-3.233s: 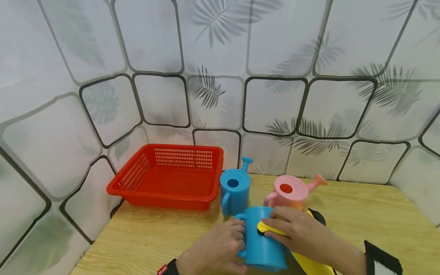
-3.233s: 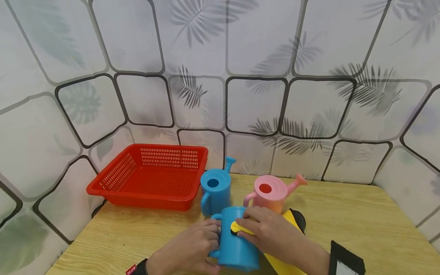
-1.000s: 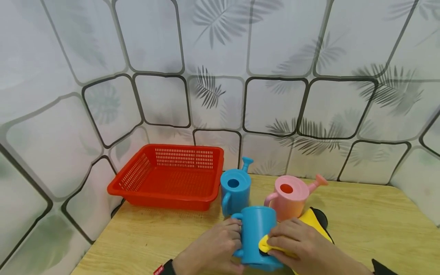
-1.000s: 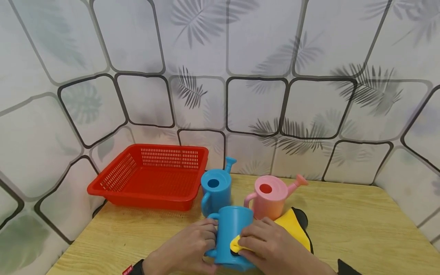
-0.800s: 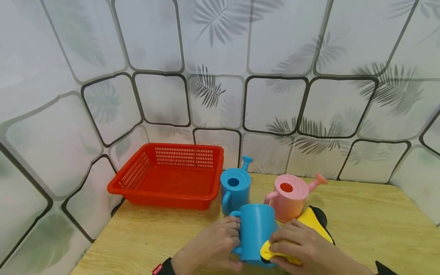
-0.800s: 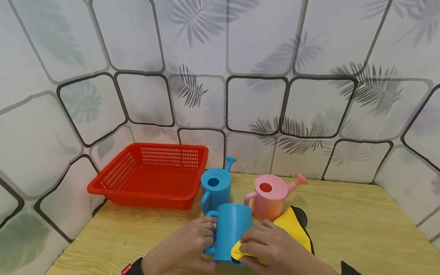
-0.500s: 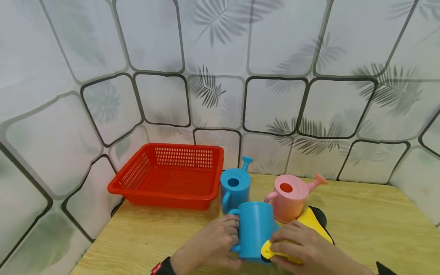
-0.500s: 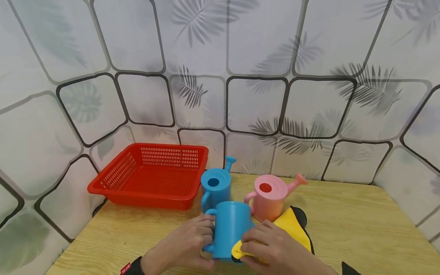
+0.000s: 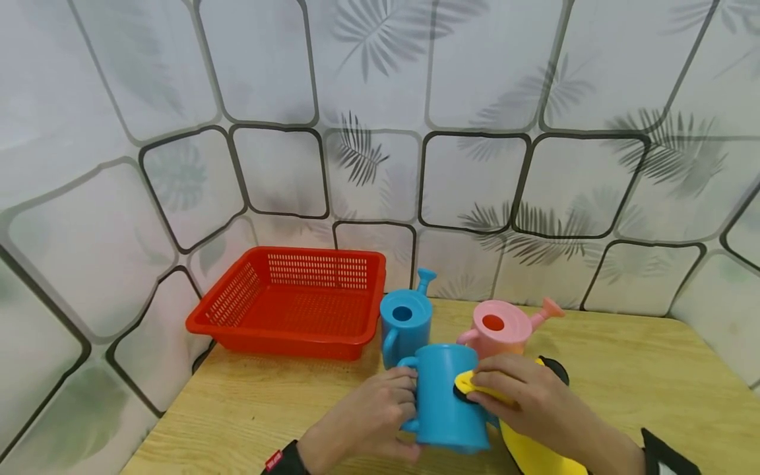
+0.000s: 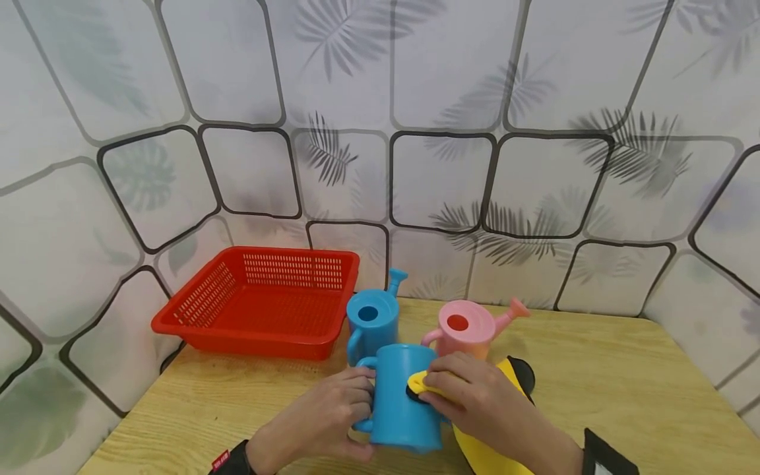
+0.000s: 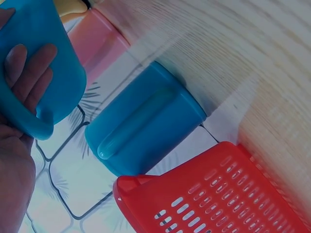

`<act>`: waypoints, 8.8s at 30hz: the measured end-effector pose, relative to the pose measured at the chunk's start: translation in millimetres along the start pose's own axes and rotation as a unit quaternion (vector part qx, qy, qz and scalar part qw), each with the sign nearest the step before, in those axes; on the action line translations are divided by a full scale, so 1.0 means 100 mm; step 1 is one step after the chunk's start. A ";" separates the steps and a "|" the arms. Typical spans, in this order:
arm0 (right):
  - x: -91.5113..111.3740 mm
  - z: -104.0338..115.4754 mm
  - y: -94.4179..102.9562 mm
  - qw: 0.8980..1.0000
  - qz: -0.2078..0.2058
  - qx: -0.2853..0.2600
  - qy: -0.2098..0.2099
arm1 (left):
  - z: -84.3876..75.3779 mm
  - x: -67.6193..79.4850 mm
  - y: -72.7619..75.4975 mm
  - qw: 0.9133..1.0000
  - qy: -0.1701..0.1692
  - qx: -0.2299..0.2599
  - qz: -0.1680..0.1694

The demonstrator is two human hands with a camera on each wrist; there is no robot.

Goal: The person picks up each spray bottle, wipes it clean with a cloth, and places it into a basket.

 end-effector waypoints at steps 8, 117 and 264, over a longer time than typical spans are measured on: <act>-0.03 -0.11 0.01 0.997 -0.010 0.040 -0.059 | -0.02 -0.02 0.00 1.000 -0.002 0.018 -0.002; -0.03 -0.11 0.09 0.996 0.002 0.018 -0.090 | 0.16 0.03 -0.01 0.998 -0.009 -0.022 -0.052; 0.91 -0.28 0.20 0.892 0.256 0.080 -0.364 | -0.03 0.21 0.19 0.999 -0.019 -0.026 -0.026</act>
Point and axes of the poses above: each hand's wrist, its own x-axis away from the middle knuckle, its own y-axis out of the back of the hand, z = x × y, the point moved 1 cm from there along -x, towards the middle knuckle, and after that the axes turned 7 degrees about -y, right-handed, at the moved point
